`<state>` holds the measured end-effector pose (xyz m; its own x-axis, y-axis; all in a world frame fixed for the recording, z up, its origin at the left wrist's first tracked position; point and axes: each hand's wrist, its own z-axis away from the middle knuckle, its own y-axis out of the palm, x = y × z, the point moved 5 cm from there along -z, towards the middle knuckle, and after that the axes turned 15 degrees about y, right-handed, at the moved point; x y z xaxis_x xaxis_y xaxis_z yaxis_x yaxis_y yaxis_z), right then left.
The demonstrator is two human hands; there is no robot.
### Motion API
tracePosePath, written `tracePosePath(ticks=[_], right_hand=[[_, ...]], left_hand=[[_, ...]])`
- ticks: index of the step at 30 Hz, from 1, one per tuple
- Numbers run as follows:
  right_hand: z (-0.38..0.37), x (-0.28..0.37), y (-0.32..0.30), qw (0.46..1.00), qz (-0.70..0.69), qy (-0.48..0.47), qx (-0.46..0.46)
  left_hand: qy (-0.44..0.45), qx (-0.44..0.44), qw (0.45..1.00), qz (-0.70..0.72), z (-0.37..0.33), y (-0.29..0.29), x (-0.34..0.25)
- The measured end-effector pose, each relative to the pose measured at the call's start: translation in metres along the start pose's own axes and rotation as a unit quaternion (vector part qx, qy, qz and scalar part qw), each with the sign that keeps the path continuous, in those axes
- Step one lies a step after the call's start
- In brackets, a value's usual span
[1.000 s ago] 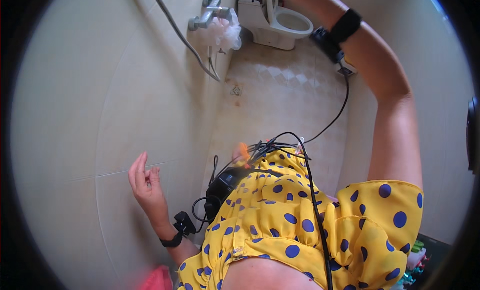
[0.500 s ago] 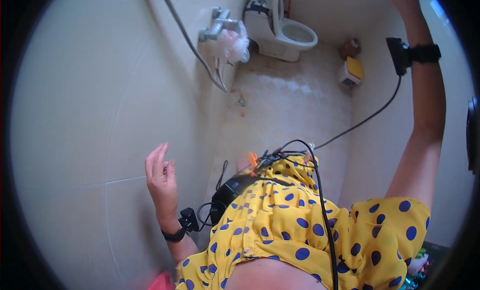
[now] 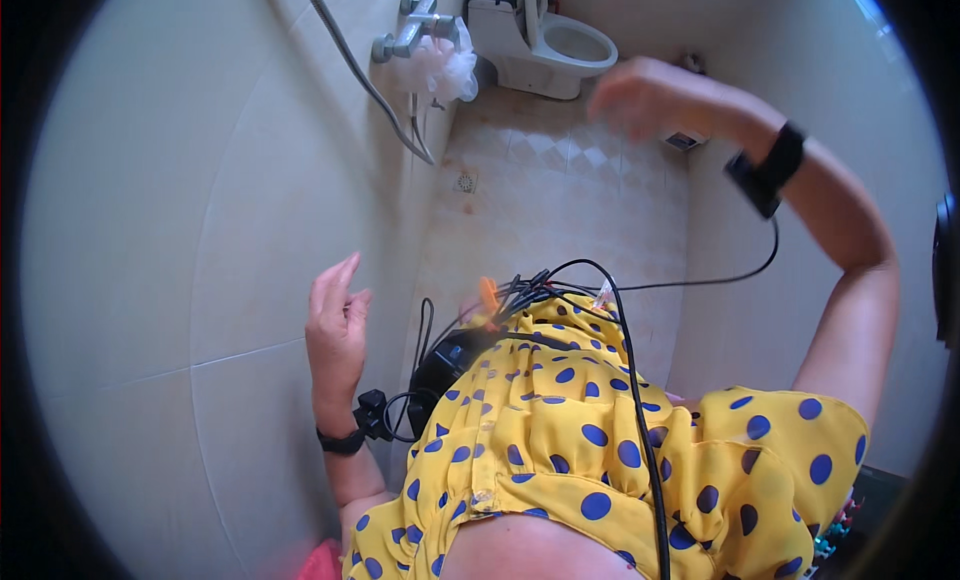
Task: The person cleans a toilet by using a toilet brush and a handheld shower head to scrub the bowl and rinse the interior surfaces.
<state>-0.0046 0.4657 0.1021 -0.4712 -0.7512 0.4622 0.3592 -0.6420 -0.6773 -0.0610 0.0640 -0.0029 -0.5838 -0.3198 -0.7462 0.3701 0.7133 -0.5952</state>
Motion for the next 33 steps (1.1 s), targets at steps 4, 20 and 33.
tracePosePath(ticks=[4,20,33], right_hand=[[0.008,-0.122,0.131,0.968,0.087,0.160,0.170],[0.024,-0.216,0.242,0.947,-0.108,0.267,0.145],[-0.028,0.065,0.067,0.981,0.104,-0.162,-0.025]], left_hand=[[0.016,0.024,0.999,-0.016,-0.008,-0.006,-0.006],[-0.014,0.058,0.998,0.004,0.001,0.006,0.007],[0.001,0.008,0.999,-0.040,0.021,-0.024,0.010]])
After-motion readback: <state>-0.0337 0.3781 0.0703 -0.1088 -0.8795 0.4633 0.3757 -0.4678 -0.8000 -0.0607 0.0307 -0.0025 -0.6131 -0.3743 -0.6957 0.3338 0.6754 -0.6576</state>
